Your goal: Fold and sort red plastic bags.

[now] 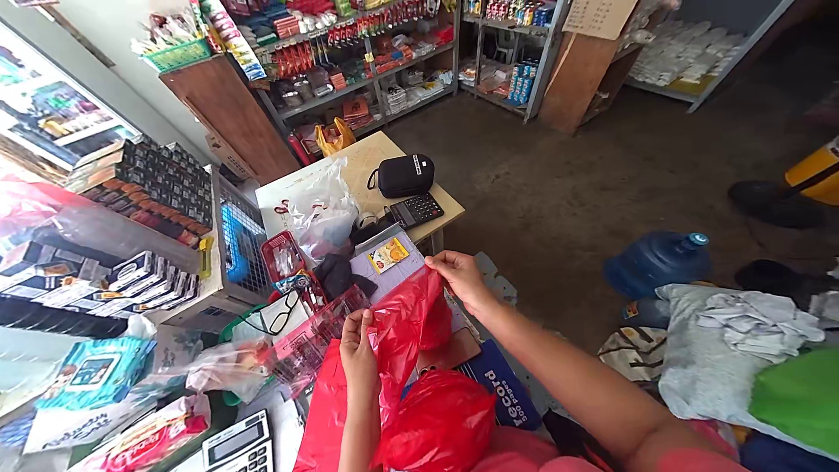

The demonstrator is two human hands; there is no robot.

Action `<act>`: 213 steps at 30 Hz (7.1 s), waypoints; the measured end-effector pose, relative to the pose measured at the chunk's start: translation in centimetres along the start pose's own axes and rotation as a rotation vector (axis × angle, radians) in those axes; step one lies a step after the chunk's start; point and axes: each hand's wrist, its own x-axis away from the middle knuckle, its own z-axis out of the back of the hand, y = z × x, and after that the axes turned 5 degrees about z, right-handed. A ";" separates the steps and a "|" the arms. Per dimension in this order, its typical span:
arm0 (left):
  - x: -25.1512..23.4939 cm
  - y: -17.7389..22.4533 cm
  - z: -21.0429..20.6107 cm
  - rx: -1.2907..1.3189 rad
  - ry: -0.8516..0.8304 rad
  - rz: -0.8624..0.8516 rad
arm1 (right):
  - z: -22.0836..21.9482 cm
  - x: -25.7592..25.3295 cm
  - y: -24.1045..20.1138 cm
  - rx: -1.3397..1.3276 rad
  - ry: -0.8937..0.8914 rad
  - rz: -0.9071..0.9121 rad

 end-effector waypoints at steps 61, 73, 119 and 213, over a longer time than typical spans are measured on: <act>-0.7 -7.6 3.8 -0.263 -0.410 0.076 | 4.5 3.6 10.0 0.238 -0.415 0.102; -1.0 -11.5 2.9 -0.359 -0.412 0.048 | 4.2 4.0 14.2 0.395 -0.416 0.090; 2.7 -9.4 14.5 -0.769 0.223 0.237 | 7.5 4.8 4.4 0.532 -0.308 0.077; 2.9 12.2 4.5 -0.171 -0.415 -0.551 | -1.6 6.3 -6.8 0.148 -0.316 0.686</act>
